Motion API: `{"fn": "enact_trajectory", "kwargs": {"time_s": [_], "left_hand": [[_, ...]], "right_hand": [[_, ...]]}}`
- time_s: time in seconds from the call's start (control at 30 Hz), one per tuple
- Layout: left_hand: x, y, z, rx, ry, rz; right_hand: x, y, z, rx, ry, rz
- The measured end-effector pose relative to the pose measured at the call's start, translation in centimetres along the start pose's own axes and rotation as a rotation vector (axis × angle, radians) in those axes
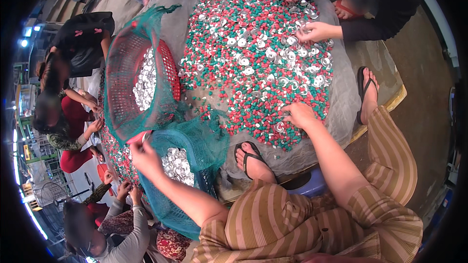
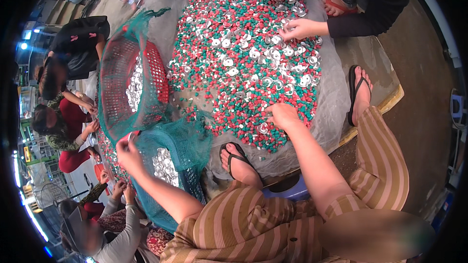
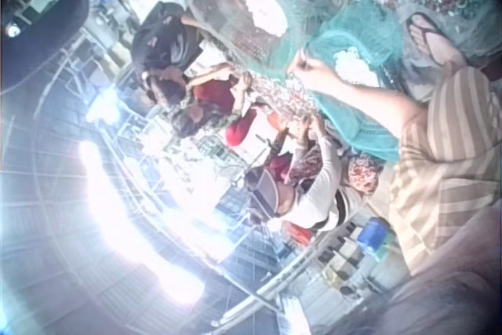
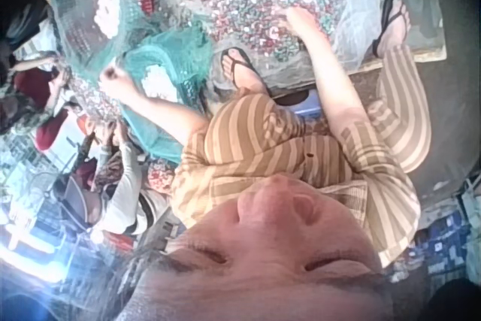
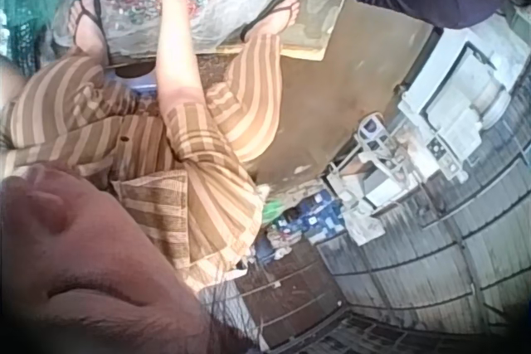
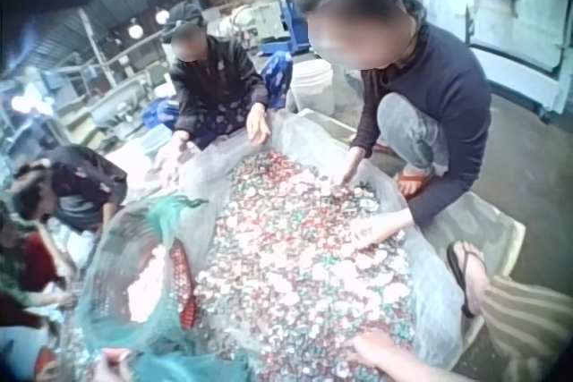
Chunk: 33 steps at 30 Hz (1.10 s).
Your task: The person sits and sorts small metal and plastic caps from a large pile on the ground into mesh baskets.
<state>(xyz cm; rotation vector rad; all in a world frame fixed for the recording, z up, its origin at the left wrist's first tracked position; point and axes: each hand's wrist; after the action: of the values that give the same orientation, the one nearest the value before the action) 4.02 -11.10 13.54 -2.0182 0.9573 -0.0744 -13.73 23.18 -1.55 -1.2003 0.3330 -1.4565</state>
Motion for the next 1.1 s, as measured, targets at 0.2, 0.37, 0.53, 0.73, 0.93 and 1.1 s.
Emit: {"fn": "enact_trajectory", "kwargs": {"time_s": [0.2, 0.37, 0.53, 0.73, 0.93, 1.1], "left_hand": [[1.8, 0.3, 0.5, -0.055, 0.294, -0.232], [-7.5, 10.7, 5.4, 0.525, 0.103, 0.394], [-9.0, 20.1, 12.5, 0.743, 0.236, 0.078], [-10.5, 21.2, 14.5, 0.735, 0.229, 0.186], [-11.2, 19.3, 13.8, 0.945, 0.128, 0.314], [-13.4, 17.0, 14.7, 0.951, 0.321, 0.606]], "right_hand": [[-1.3, 1.0, -0.6, -0.148, -0.096, -0.045], [-2.8, 1.1, -1.5, -0.277, 0.010, -0.458], [-2.3, -0.2, -1.6, 0.000, 0.366, -1.245], [-4.1, -1.2, -1.4, 0.132, 0.155, -0.815], [-3.3, -1.1, -0.4, 0.107, -0.058, -0.038], [-3.0, -0.6, 0.1, 0.032, -0.092, 0.091]]}}
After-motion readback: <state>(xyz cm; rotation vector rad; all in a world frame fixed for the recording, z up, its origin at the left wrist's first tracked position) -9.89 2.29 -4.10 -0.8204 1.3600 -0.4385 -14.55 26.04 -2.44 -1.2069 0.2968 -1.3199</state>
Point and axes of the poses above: each hand's wrist, its own z-axis away from the middle knuckle, its own y-axis out of the palm, x = y × z, and after that the axes turned 11 degrees about -x, right-handed
